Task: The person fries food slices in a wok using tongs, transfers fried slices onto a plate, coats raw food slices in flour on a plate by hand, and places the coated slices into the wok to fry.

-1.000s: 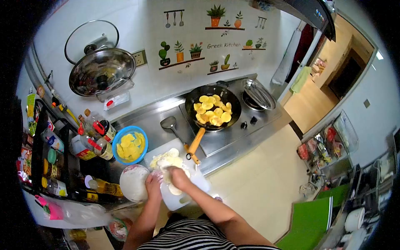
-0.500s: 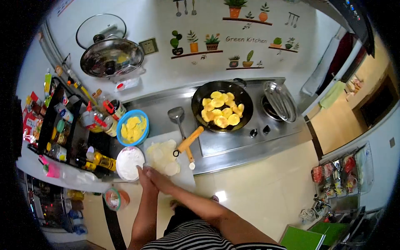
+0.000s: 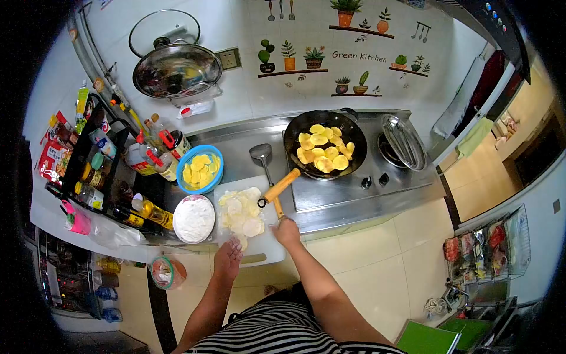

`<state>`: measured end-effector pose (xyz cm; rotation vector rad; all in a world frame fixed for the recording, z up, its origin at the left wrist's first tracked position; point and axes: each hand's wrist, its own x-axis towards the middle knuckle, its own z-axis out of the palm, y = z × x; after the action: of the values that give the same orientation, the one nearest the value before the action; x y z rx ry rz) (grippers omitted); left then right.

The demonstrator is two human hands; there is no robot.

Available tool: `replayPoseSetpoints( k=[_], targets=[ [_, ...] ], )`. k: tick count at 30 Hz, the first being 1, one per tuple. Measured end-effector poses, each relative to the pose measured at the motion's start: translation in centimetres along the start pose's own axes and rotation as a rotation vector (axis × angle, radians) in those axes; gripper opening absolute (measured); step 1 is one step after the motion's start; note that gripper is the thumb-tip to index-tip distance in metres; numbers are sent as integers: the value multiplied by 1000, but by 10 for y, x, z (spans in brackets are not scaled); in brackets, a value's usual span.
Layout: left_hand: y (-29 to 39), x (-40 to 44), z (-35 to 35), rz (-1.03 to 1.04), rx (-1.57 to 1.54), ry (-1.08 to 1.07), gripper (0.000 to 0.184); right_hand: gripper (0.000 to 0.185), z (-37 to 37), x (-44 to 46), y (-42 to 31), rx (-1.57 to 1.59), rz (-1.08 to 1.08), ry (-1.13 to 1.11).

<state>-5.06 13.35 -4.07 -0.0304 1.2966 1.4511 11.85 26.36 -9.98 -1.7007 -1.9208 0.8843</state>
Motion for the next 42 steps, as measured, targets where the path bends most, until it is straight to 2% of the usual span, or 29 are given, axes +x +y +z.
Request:
replayPoseSetpoints(
  k=[2, 4, 6, 8, 10, 12, 15, 18, 21, 24, 26, 28, 30, 31, 32, 33, 34, 35, 36, 37, 38, 39, 40, 41, 42],
  targets=[
    [-3, 8, -21, 20, 22, -28, 31, 27, 7, 3, -2, -51, -18, 18],
    [5, 8, -34, 44, 49, -72, 31, 24, 8, 7, 0, 3, 111, 21],
    [10, 11, -41, 92, 16, -50, 32, 23, 10, 3, 1, -45, 83, 53],
    [5, 23, -55, 75, -9, -122, 31, 23, 10, 1, 1, -99, 64, 89],
    [9, 25, -48, 51, -30, -182, 30, 24, 10, -4, -3, -115, 71, 54],
    [12, 9, -36, 22, 7, -22, 26, 24, 6, -11, -12, -126, 88, 45],
    [8, 15, -36, 9, -2, -75, 23, 24, -2, -18, -18, -151, 112, 125],
    [9, 26, -37, -1, -17, -151, 23, 25, 1, -9, -6, -147, 153, 112],
    [2, 30, -36, 28, -27, -169, 26, 22, -4, -3, 2, -168, 131, 4],
    [-6, 29, -29, -2, -8, -129, 29, 18, 5, -2, 1, -54, 22, 87],
    [-14, 35, -27, -20, -48, -182, 32, 19, 26, 3, 1, -83, -212, -213],
    [-18, 34, -20, -43, -85, -232, 34, 25, 9, -19, -30, -55, -344, -159],
    [-15, 29, 5, -173, -259, -70, 44, 28, -4, -37, -60, 118, -399, -192],
    [-19, 40, 3, -179, -263, -74, 44, 32, -1, -46, -70, 204, -546, -185],
    [-23, 60, -6, -47, -310, -365, 49, 36, 0, -56, -75, 289, -694, -184],
    [-29, 70, -8, 95, -353, -650, 54, 36, -10, -65, -81, 283, -696, -191],
    [6, 17, 34, -129, -390, -282, 56, 37, -19, -74, -88, 281, -625, -248],
    [17, 3, 41, -120, -392, -289, 56, 38, -29, -74, -89, 276, -560, -298],
    [27, -3, 47, -81, -431, -272, 53, 38, -22, -56, -62, 144, -591, -401],
    [34, -3, 51, -48, -465, -252, 50, 37, -42, -47, -51, 26, -755, -308],
    [38, 5, 49, 51, -409, -240, 47, 32, -64, -43, -36, -112, -466, -369],
    [40, 13, 43, 150, -359, -225, 44, 29, -96, -40, -10, -39, -315, -260],
    [31, 22, 51, 162, -383, -227, 44, 30, -138, -28, 27, 22, -179, -155],
    [23, 24, 42, 168, -378, -97, 41, 33, -151, -15, 68, 14, -200, 74],
    [12, 24, 37, 173, -365, 28, 38, 26, -189, -6, 93, -28, -217, 116]
  ],
)
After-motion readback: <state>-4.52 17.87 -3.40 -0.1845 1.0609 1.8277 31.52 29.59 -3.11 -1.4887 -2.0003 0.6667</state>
